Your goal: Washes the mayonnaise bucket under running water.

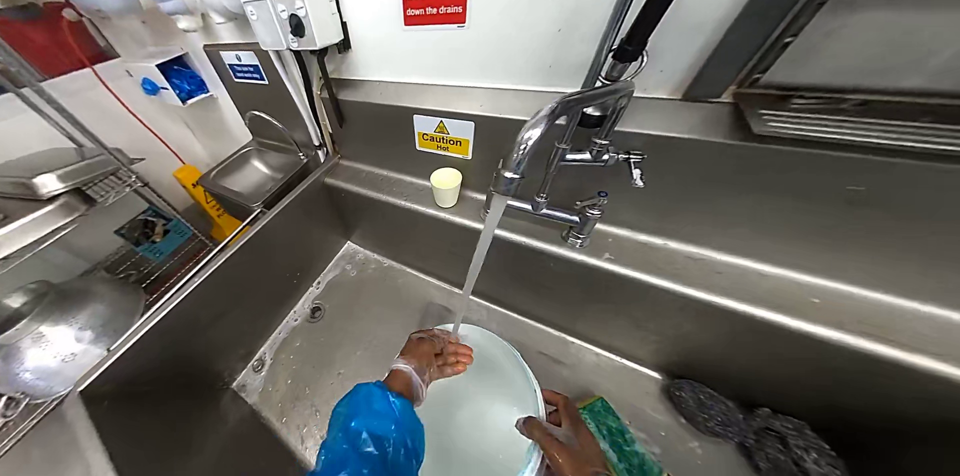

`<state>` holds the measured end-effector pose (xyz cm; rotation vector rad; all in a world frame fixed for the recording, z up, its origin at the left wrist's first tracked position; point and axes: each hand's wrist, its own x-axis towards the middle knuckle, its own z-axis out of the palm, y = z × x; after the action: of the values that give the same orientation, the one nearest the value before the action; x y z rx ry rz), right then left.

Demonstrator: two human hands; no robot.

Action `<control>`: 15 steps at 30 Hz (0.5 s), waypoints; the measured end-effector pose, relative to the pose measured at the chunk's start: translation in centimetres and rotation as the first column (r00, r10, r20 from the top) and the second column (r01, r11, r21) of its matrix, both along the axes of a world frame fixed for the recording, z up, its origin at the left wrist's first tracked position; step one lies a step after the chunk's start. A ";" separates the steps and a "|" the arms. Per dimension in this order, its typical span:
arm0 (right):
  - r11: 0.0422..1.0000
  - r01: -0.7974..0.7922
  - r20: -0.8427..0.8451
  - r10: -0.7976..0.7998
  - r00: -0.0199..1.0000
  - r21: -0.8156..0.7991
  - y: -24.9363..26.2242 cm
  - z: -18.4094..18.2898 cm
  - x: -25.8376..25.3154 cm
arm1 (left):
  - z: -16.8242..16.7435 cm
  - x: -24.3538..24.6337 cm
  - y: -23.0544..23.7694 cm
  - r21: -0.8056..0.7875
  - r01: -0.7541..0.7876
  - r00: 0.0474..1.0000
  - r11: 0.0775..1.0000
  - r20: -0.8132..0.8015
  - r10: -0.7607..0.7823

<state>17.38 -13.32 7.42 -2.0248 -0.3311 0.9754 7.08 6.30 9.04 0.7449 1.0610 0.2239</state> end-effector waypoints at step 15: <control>0.997 0.072 -0.161 -0.070 0.985 0.006 1.5 -0.9 -0.5 | -3.7 2.6 1.0 0.169 0.204 0.917 0.964 -0.378 -0.127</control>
<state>16.89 -11.84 6.54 -1.9195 -0.1765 1.0812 9.63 7.30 5.32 1.0891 1.3314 0.0468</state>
